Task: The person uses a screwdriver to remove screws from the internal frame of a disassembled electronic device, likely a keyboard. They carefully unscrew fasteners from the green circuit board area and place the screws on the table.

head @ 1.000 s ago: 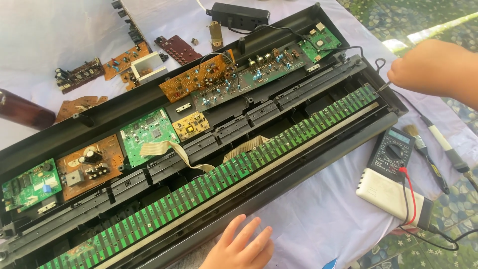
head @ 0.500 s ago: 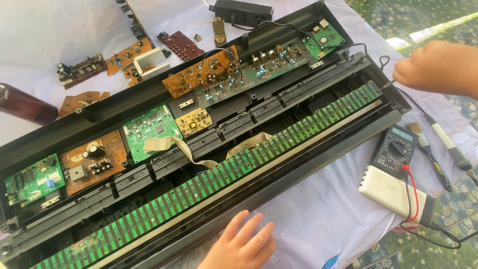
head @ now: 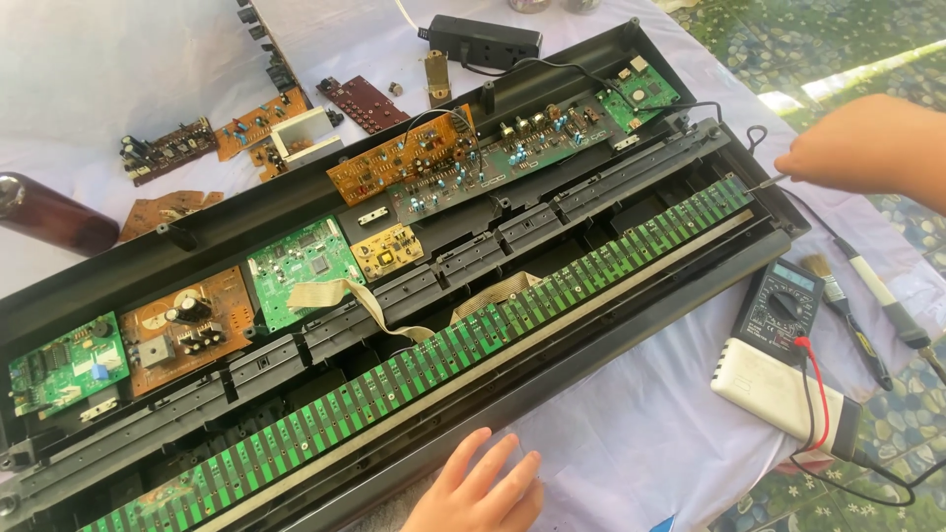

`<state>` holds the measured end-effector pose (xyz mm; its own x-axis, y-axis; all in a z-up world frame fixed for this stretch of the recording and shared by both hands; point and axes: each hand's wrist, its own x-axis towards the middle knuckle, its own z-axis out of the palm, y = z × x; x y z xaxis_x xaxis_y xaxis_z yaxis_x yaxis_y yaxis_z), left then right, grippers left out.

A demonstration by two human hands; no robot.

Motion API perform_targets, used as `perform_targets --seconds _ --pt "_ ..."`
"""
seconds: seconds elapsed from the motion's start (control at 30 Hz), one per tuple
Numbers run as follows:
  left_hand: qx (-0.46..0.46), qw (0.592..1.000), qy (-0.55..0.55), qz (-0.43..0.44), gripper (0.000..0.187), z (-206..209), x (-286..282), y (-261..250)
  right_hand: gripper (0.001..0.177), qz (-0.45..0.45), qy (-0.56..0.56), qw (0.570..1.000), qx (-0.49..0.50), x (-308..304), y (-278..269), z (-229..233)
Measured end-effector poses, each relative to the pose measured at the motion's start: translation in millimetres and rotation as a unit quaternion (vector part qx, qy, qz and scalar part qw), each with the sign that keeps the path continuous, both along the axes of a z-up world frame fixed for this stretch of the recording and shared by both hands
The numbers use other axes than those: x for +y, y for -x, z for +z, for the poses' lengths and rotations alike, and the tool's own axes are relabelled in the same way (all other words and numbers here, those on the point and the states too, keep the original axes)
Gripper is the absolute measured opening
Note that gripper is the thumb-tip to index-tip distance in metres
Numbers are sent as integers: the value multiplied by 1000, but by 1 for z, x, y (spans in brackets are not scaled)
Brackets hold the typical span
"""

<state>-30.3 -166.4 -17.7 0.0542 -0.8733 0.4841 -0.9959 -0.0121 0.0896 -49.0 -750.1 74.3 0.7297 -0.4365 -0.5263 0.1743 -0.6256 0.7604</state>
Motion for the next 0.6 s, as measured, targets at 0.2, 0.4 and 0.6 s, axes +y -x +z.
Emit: perform_targets --seconds 0.2,0.4,0.6 --pt "3 1000 11 1 8 -5 -2 -1 40 -62 6 998 -3 37 -12 18" --pt "-1 1000 19 1 5 -13 -2 -1 49 -64 22 997 23 12 -24 0" --pt "48 995 80 48 3 -12 -5 2 54 -221 -73 953 -194 6 -15 -16"
